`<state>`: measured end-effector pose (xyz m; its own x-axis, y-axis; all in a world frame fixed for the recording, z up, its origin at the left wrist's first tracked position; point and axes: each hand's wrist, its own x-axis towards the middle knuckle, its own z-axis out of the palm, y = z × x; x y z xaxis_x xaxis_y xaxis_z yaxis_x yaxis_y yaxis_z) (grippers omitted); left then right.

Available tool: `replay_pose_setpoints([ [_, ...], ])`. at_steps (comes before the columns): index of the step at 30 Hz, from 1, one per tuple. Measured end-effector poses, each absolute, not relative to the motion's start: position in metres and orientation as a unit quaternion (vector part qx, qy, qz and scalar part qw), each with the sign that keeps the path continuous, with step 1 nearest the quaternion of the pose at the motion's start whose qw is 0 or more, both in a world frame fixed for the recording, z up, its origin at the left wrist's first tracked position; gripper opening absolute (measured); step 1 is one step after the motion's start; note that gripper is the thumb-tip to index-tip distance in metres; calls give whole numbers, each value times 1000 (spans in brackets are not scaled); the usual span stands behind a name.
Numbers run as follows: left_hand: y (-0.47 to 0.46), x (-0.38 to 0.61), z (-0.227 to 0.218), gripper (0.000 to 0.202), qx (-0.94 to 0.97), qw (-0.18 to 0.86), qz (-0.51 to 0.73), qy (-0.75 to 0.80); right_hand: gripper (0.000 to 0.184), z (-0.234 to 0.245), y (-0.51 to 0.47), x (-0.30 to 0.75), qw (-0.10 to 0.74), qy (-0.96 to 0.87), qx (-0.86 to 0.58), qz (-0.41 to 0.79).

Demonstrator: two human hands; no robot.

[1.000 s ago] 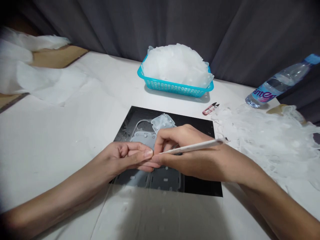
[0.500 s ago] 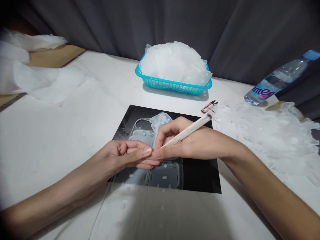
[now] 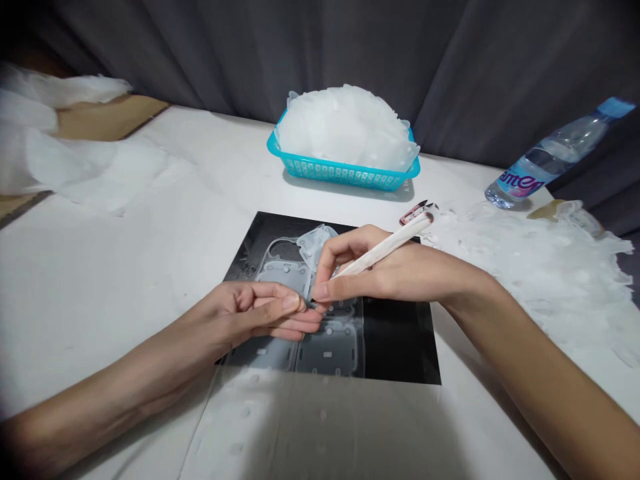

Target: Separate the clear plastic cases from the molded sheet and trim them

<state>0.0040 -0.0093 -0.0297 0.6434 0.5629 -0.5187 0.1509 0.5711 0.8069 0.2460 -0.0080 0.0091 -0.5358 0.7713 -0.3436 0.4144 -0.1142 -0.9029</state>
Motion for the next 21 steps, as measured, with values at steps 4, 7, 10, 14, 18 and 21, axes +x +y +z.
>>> replay_pose_setpoints([
  [4, -9, 4, -31, 29, 439, 791, 130, 407, 26, 8, -8, 248, 167, -647, -460, 586],
  [7, -8, 4, -28, 31, 439, 790, 122, 409, 26, 8, -7, 249, 186, -641, -465, 582],
  [10, -6, 5, -24, 25, 449, 783, 103, 417, 25, 9, -7, 248, 203, -624, -467, 593],
  [14, -5, 4, -26, 21, 442, 774, 125, 436, 26, 8, -7, 248, 223, -597, -463, 615],
  [18, -4, 3, -32, 21, 424, 770, 162, 448, 25, 2, -5, 251, 232, -575, -453, 641],
  [21, -4, 4, -31, 24, 413, 773, 167, 451, 24, 0, -5, 251, 241, -564, -449, 650],
])
